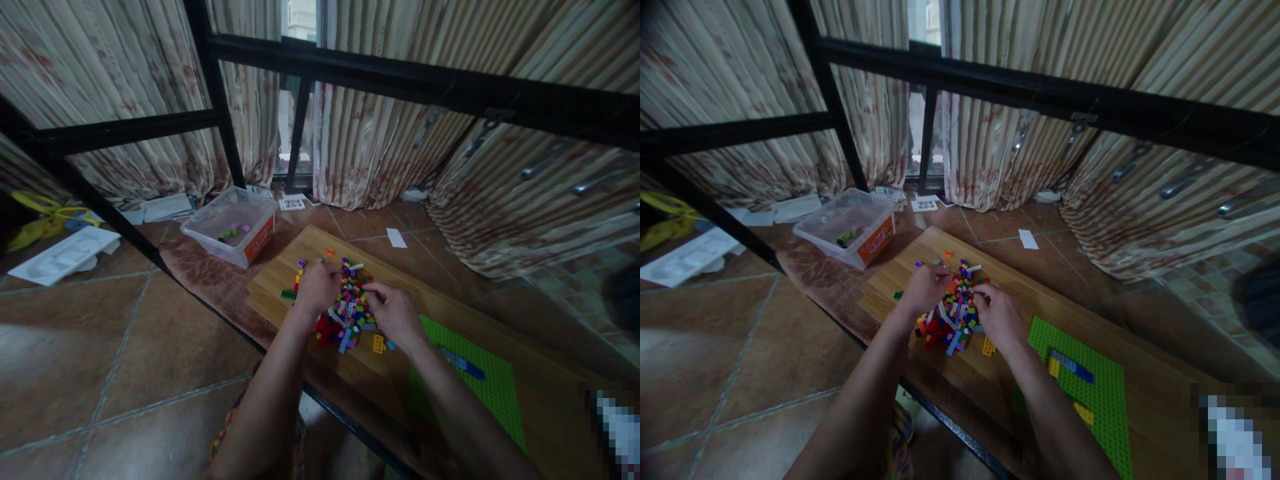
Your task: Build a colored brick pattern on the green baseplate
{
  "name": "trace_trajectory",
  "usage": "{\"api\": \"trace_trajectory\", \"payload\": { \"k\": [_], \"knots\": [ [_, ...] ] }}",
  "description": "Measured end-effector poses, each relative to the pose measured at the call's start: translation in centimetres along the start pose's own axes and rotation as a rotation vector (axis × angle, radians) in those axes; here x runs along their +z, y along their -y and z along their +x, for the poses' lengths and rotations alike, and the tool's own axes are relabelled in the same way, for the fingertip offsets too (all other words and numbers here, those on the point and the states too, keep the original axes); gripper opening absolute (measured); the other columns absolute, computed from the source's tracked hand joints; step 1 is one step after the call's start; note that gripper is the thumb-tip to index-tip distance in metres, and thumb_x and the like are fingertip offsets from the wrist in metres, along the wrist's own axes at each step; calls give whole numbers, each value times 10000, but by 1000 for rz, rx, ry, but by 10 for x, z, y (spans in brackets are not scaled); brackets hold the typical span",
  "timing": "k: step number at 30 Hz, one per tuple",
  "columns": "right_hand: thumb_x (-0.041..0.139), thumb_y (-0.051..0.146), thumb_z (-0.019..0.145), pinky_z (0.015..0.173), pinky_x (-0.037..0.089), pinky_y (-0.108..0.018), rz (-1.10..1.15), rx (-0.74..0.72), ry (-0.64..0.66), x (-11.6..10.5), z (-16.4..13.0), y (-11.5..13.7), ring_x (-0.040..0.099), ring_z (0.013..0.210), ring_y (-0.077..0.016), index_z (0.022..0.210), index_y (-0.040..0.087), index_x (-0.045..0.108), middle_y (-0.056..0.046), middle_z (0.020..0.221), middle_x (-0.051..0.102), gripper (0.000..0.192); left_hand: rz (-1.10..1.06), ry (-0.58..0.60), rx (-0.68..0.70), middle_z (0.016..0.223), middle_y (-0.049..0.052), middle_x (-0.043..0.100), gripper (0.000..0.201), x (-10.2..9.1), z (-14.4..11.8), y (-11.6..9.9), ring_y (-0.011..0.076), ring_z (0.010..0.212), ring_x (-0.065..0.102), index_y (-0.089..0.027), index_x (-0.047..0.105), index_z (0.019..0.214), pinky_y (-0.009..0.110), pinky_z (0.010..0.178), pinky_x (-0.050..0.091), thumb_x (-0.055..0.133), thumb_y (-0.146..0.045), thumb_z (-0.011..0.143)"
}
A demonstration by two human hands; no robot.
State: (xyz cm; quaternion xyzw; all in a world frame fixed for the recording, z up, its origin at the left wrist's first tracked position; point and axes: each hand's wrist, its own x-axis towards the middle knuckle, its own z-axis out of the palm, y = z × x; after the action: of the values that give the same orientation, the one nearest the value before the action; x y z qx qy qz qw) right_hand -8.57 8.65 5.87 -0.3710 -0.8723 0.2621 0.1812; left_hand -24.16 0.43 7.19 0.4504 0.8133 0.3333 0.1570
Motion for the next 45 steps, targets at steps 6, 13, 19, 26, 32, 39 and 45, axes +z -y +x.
{"api": "trace_trajectory", "payload": {
  "k": [6, 13, 19, 26, 32, 39, 45],
  "knots": [
    [517, 238, 867, 748, 476, -272, 41, -91, 16, 23, 3, 23, 654, 808, -162, 956, 227, 710, -30, 970, 719, 212, -182, -414, -270, 877, 79, 734, 234, -37, 12, 28, 198, 848, 659, -161, 735, 885, 269, 762, 462, 554, -276, 791],
    [510, 192, 875, 838, 457, -284, -160, -150, 86, 53, 70, 40, 645, 940, -191, 1062, 208, 687, -63, 1041, 710, 258, -361, -465, -273, 803, 60, 722, 247, -37, 17, 42, 175, 749, 654, -154, 722, 841, 247, 673, 461, 556, -319, 763],
    [606, 249, 842, 878, 442, -311, -289, -201, 244, 74, 104, 39, 630, 1003, -220, 1118, 187, 659, -100, 1057, 697, 288, -386, -413, -264, 747, 47, 706, 243, -38, 18, 40, 153, 687, 631, -139, 717, 809, 233, 629, 437, 560, -318, 758],
    [604, 192, 804, 783, 464, -291, -223, -203, 204, 61, 91, 17, 647, 866, -185, 1037, 189, 668, -55, 928, 712, 242, -408, -403, -233, 723, 32, 692, 258, -41, 16, 41, 143, 659, 607, -140, 713, 789, 229, 615, 419, 562, -347, 757],
    [567, 120, 789, 733, 473, -262, -76, -146, 223, 40, 76, 2, 659, 788, -153, 1006, 178, 666, -33, 869, 723, 245, -423, -419, -229, 669, 23, 667, 256, -41, 16, 43, 144, 638, 595, -145, 706, 769, 229, 597, 406, 559, -354, 750],
    [547, 143, 829, 748, 466, -281, -109, -174, 190, 30, 61, 17, 652, 789, -166, 970, 193, 697, -41, 900, 724, 212, -484, -446, -210, 650, 28, 662, 291, -42, 18, 50, 146, 610, 597, -128, 707, 801, 239, 600, 431, 558, -373, 752],
    [633, 194, 816, 893, 428, -358, -168, -457, 253, 52, 42, 53, 582, 989, -217, 1039, 207, 689, -67, 1009, 677, 231, -534, -470, -185, 691, 34, 678, 300, -41, 20, 52, 143, 614, 603, -127, 712, 810, 233, 591, 443, 573, -385, 747]
  ]
}}
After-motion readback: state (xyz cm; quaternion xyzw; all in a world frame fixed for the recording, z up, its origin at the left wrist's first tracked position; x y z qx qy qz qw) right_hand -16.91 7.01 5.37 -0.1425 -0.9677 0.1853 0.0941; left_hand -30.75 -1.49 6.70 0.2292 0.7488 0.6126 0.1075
